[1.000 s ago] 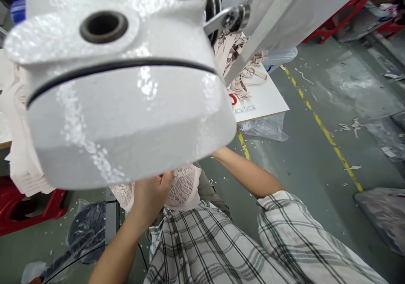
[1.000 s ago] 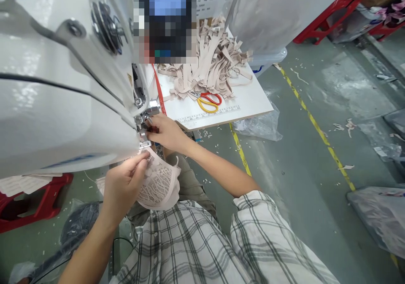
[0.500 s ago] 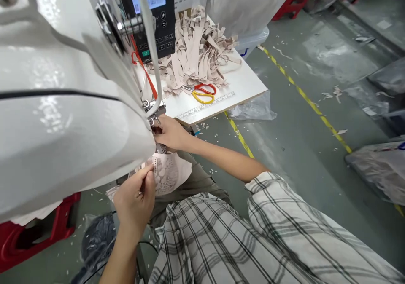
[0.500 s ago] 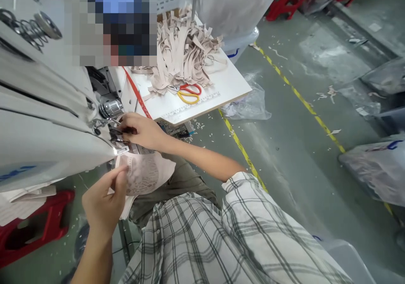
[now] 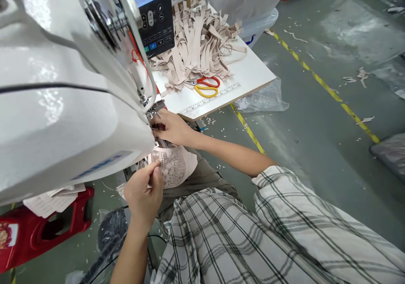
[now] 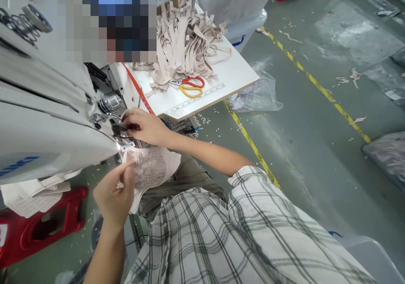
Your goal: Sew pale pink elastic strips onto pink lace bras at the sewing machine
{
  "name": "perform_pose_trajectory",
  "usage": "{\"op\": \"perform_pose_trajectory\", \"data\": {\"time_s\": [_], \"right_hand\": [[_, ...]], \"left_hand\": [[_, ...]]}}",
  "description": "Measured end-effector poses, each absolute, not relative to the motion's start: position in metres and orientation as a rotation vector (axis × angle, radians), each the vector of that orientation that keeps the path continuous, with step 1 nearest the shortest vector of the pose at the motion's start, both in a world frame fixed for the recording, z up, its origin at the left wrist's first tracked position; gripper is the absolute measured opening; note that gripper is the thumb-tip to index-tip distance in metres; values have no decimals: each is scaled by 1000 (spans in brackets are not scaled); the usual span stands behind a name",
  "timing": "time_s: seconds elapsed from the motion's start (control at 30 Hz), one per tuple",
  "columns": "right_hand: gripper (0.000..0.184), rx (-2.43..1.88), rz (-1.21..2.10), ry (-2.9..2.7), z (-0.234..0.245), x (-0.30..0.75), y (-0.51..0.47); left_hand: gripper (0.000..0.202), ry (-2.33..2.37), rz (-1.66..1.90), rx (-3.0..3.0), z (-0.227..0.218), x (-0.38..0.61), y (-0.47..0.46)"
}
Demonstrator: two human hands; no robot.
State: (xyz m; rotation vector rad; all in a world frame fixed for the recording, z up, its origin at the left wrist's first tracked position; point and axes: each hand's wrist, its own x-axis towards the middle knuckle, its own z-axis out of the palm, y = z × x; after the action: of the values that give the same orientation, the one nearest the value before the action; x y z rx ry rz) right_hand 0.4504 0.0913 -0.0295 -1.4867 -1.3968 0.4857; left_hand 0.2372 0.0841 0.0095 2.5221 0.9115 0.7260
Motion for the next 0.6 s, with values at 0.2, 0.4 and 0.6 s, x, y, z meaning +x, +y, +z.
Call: {"op": "perform_pose_trajectory", "data": {"time_s": [0.2, 0.4, 0.6], "right_hand": [[8, -1400, 485, -1361, -33, 452, 90], [4, -1362, 487, -1348, -31, 453, 90], [6, -1423, 496, -1340, -30, 451, 84]], "left_hand": [[19, 881, 754, 2541, 5, 235, 84], [26, 996, 767, 2510, -10, 221, 91], [38, 1019, 913, 2606, -19, 224, 89]]}}
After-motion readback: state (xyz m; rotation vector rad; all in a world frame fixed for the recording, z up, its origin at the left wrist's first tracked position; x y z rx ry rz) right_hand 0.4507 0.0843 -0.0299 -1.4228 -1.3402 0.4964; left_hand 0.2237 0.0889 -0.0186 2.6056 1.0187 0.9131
